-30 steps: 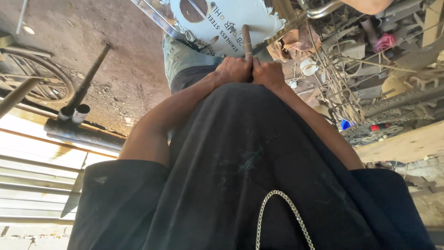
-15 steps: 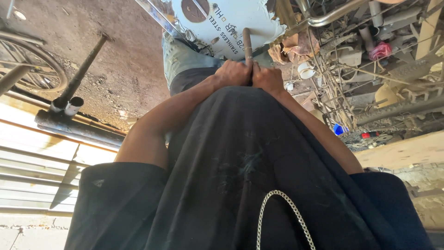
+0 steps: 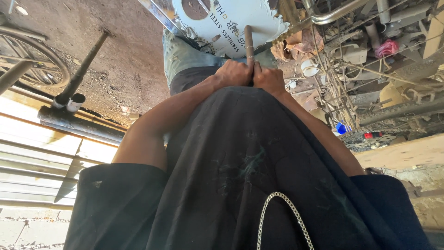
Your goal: Cutting a circular hole in a stainless steel sheet using a manual punch and hammer
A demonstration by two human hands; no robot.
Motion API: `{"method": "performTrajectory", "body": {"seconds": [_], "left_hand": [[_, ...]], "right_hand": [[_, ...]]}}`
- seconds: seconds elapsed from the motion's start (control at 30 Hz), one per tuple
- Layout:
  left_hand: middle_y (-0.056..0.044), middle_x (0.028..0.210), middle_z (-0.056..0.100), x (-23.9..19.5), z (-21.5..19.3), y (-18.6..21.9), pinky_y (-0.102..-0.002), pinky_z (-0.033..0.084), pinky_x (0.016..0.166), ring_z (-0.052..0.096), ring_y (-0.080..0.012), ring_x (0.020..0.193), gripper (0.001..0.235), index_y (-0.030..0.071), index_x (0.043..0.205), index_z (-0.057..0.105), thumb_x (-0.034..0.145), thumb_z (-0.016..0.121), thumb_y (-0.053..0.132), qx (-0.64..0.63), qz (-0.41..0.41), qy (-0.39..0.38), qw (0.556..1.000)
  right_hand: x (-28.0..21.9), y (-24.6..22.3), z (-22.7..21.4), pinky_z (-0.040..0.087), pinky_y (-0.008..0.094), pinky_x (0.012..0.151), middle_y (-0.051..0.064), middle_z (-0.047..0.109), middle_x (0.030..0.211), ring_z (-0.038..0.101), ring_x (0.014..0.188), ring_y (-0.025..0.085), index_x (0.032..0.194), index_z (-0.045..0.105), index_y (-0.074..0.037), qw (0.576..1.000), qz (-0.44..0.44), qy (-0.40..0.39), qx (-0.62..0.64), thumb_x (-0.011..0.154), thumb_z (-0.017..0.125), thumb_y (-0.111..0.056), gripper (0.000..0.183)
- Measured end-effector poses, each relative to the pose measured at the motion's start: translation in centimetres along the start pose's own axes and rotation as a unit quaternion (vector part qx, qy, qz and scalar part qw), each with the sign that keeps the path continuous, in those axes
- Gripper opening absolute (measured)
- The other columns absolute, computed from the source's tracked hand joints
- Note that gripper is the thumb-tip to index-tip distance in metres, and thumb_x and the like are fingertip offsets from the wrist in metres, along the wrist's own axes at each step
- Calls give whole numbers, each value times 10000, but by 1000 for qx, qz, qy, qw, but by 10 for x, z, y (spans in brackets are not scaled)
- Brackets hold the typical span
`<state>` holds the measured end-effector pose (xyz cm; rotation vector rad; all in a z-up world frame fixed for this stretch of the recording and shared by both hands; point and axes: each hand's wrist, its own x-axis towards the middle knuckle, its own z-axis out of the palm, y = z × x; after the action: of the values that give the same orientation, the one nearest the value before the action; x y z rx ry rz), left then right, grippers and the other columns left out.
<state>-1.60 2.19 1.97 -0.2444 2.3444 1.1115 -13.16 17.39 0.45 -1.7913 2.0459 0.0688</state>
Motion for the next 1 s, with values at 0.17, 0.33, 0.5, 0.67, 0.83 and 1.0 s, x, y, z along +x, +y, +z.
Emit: {"method": "performTrajectory", "body": {"seconds": [0.17, 0.33, 0.5, 0.67, 0.83, 1.0], "left_hand": [[-191, 748, 749, 2, -1, 0, -589, 582, 571, 760, -385, 653, 538, -118, 1317, 479, 979, 574, 291, 0, -11, -9, 1000], [-185, 701, 737, 3, 7, -1, -603, 577, 551, 748, -393, 619, 552, -116, 1327, 487, 952, 588, 275, 20, -13, 18, 1000], [-166, 658, 720, 2, -1, 2, -561, 576, 523, 743, -384, 597, 512, -95, 1283, 511, 971, 568, 307, 9, -26, 30, 999], [-166, 672, 728, 3, 9, -1, -569, 585, 565, 753, -368, 613, 514, -82, 1302, 495, 986, 520, 322, 19, -17, 27, 999], [-166, 675, 720, 0, 10, -3, -611, 558, 541, 740, -391, 605, 596, -124, 1328, 457, 1002, 501, 373, 1, -5, -9, 1000], [-201, 673, 723, 5, 26, -8, -649, 548, 537, 740, -419, 607, 589, -136, 1335, 461, 983, 526, 331, 6, -5, 1, 1000]], "right_hand": [[-2, 3, 9, 343, 208, 330, -147, 396, 454, 442, 315, 18, 1066, 739, -109, 1000, 0, 4, 7, 841, 672, -488, 446], [7, -1, -12, 352, 205, 339, -144, 394, 458, 450, 323, 22, 1083, 733, -117, 1000, 7, 5, -1, 825, 660, -399, 390], [10, -4, -18, 342, 203, 357, -142, 412, 481, 460, 348, 13, 1034, 748, -123, 1000, 11, 26, 4, 831, 637, -330, 310], [13, -7, -30, 444, 246, 377, -118, 442, 466, 545, 363, 67, 947, 681, -182, 999, 30, 36, -15, 766, 618, -336, 246], [12, -10, -27, 460, 242, 383, -141, 439, 476, 545, 354, 64, 909, 654, -227, 998, 23, 47, -33, 761, 623, -408, 236], [6, -7, -19, 447, 236, 385, -131, 454, 451, 552, 360, 62, 986, 684, -198, 999, 20, 45, -18, 811, 646, -405, 273]]}}
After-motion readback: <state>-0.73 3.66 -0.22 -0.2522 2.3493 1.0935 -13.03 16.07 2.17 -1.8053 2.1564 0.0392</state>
